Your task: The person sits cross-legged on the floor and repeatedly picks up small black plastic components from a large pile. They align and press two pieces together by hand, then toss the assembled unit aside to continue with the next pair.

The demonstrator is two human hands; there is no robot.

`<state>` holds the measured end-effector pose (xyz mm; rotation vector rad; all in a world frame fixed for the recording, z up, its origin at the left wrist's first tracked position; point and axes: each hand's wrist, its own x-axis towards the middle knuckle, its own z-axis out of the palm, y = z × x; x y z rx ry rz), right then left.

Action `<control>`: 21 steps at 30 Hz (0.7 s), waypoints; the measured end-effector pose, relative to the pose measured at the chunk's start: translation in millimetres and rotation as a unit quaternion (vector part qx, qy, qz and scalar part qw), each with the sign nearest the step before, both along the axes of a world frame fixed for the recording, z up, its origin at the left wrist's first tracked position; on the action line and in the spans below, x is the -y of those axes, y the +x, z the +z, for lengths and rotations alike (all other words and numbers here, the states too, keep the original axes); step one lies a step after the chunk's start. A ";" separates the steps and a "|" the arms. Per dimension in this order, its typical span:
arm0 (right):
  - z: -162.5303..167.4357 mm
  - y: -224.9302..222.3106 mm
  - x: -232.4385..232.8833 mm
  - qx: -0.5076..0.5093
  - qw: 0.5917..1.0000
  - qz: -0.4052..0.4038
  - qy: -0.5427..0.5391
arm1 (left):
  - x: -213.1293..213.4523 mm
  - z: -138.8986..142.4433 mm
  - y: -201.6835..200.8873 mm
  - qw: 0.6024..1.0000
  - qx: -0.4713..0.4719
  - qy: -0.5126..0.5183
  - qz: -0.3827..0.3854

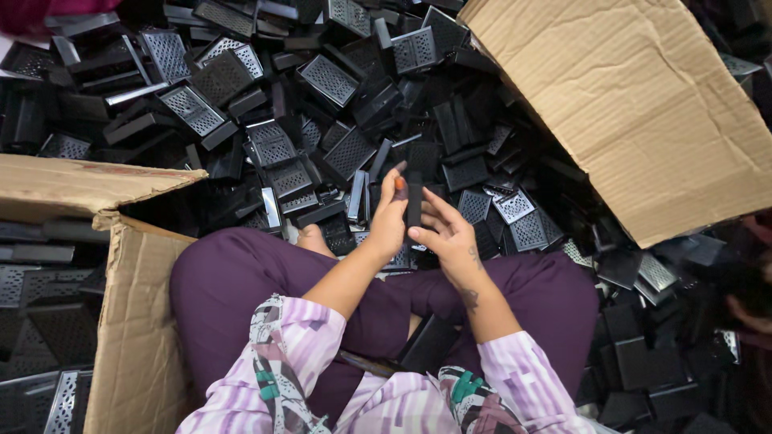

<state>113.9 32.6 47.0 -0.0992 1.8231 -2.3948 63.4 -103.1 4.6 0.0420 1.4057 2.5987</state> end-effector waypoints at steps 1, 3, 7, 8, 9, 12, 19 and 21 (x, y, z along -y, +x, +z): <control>-0.5 -0.3 -2.3 0.005 1.000 0.005 0.016 | 1.4 -0.7 -1.0 0.999 0.036 0.033 -0.013; -2.3 -0.4 -4.8 0.014 0.999 0.005 0.033 | 2.5 -4.9 -3.2 0.999 0.025 0.032 -0.026; -8.2 4.2 -3.9 0.031 0.996 -0.018 0.088 | -1.5 -20.1 -5.5 0.986 -0.110 -0.122 0.014; -9.9 6.1 -2.8 0.032 0.993 -0.026 0.114 | -3.4 -23.9 -7.5 0.977 -0.134 -0.163 0.031; -11.4 10.0 -1.8 0.011 0.995 -0.005 0.094 | -5.3 -27.5 -6.0 0.972 -0.133 -0.191 0.045; -12.9 17.7 2.5 -0.044 0.990 0.015 0.133 | -8.3 -27.7 -8.3 0.949 -0.146 -0.267 0.086; 6.5 27.8 16.6 -0.103 0.912 -0.045 0.395 | 6.9 10.1 9.7 0.900 -0.194 -0.349 0.173; 15.9 30.4 20.5 -0.129 0.903 -0.037 0.408 | 19.1 24.6 5.6 0.858 -0.248 -0.390 0.224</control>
